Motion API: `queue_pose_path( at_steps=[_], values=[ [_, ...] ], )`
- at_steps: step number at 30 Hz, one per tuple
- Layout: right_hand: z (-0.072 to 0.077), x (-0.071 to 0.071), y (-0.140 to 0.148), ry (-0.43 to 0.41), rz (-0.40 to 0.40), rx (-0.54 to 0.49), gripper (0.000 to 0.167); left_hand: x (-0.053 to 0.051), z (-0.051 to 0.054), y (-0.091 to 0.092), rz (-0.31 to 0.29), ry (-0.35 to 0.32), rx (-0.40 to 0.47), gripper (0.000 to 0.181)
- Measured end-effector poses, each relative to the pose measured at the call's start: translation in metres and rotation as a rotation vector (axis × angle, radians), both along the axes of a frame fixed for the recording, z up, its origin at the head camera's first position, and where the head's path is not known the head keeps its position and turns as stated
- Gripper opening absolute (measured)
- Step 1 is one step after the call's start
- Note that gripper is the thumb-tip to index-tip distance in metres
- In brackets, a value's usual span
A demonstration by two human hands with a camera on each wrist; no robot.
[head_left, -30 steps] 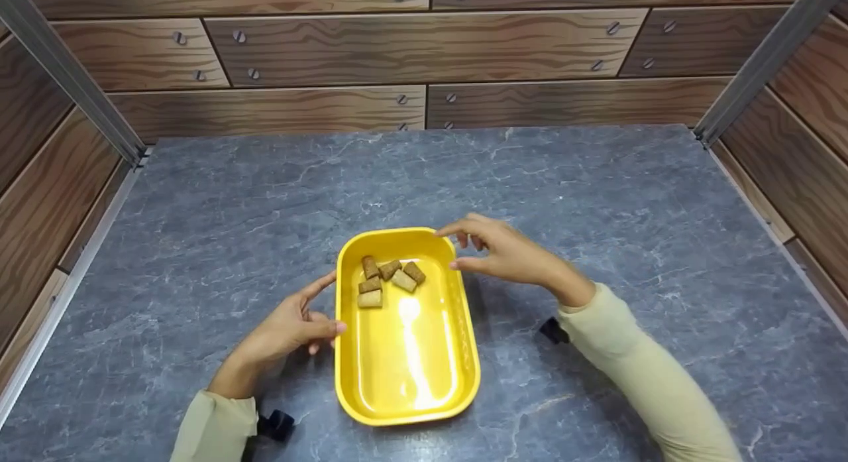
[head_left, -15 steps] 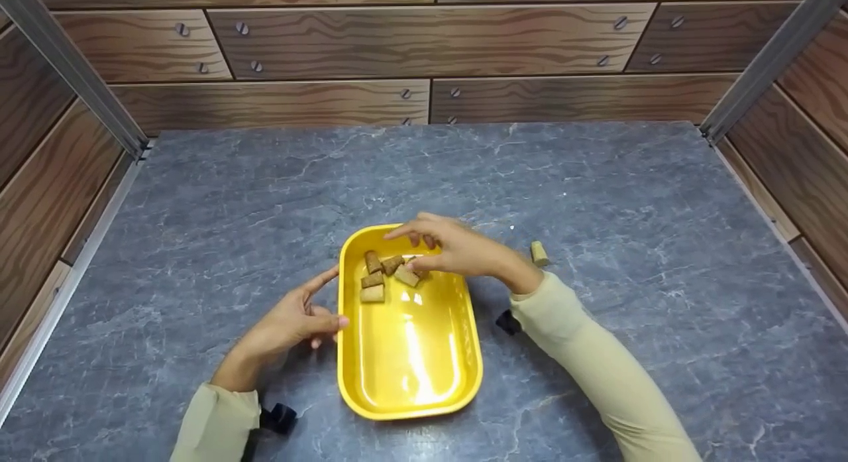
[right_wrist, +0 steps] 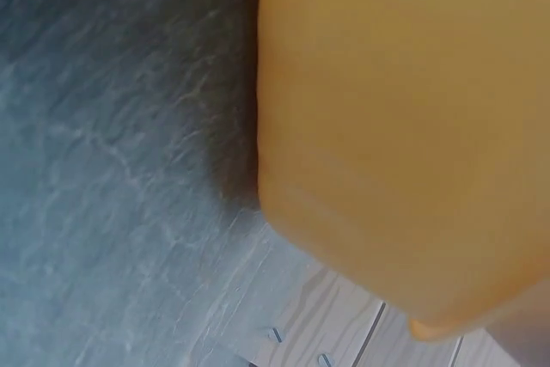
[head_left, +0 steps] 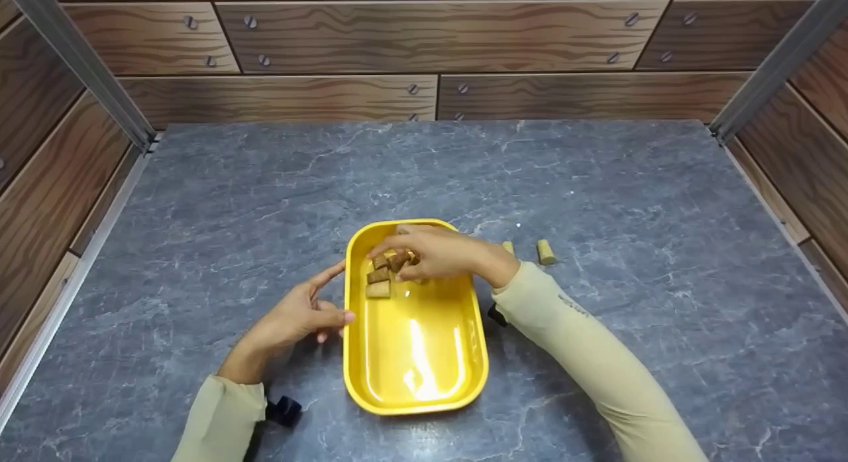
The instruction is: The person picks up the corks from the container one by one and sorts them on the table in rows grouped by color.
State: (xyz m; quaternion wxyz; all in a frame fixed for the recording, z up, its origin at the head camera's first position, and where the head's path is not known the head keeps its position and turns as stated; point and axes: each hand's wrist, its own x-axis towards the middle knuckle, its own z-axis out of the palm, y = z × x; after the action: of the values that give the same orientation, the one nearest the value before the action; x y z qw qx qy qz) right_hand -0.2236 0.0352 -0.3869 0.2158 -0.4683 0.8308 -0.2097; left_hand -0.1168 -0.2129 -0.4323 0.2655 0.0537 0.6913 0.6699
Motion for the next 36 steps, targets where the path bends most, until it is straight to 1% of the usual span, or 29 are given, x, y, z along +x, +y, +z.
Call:
queue_pose_path(
  at_steps=[4, 9, 15, 26, 33, 36],
  values=[
    [-0.001, 0.001, -0.002, 0.030, 0.027, 0.077, 0.045, 0.000, -0.002, 0.000, 0.002, -0.001, 0.002, 0.095],
    [0.002, 0.001, -0.007, 0.057, 0.060, 0.135, 0.043, 0.001, -0.001, 0.001, 0.019, -0.014, -0.001, 0.094],
    [0.003, 0.000, -0.014, 0.155, 0.088, 0.221, 0.049, 0.000, 0.002, -0.001, 0.024, -0.011, -0.008, 0.097],
    [-0.005, 0.002, -0.016, 0.183, 0.106, 0.258, 0.054, 0.000, -0.001, 0.002, 0.021, -0.018, -0.003, 0.095],
    [-0.002, -0.001, -0.019, 0.228, 0.148, 0.255, 0.055, 0.001, -0.001, 0.001, 0.021, -0.014, 0.017, 0.095],
    [0.000, -0.002, -0.020, 0.228, 0.155, 0.271, 0.054, 0.001, 0.000, 0.001, 0.020, -0.016, 0.016, 0.095]
  ],
)
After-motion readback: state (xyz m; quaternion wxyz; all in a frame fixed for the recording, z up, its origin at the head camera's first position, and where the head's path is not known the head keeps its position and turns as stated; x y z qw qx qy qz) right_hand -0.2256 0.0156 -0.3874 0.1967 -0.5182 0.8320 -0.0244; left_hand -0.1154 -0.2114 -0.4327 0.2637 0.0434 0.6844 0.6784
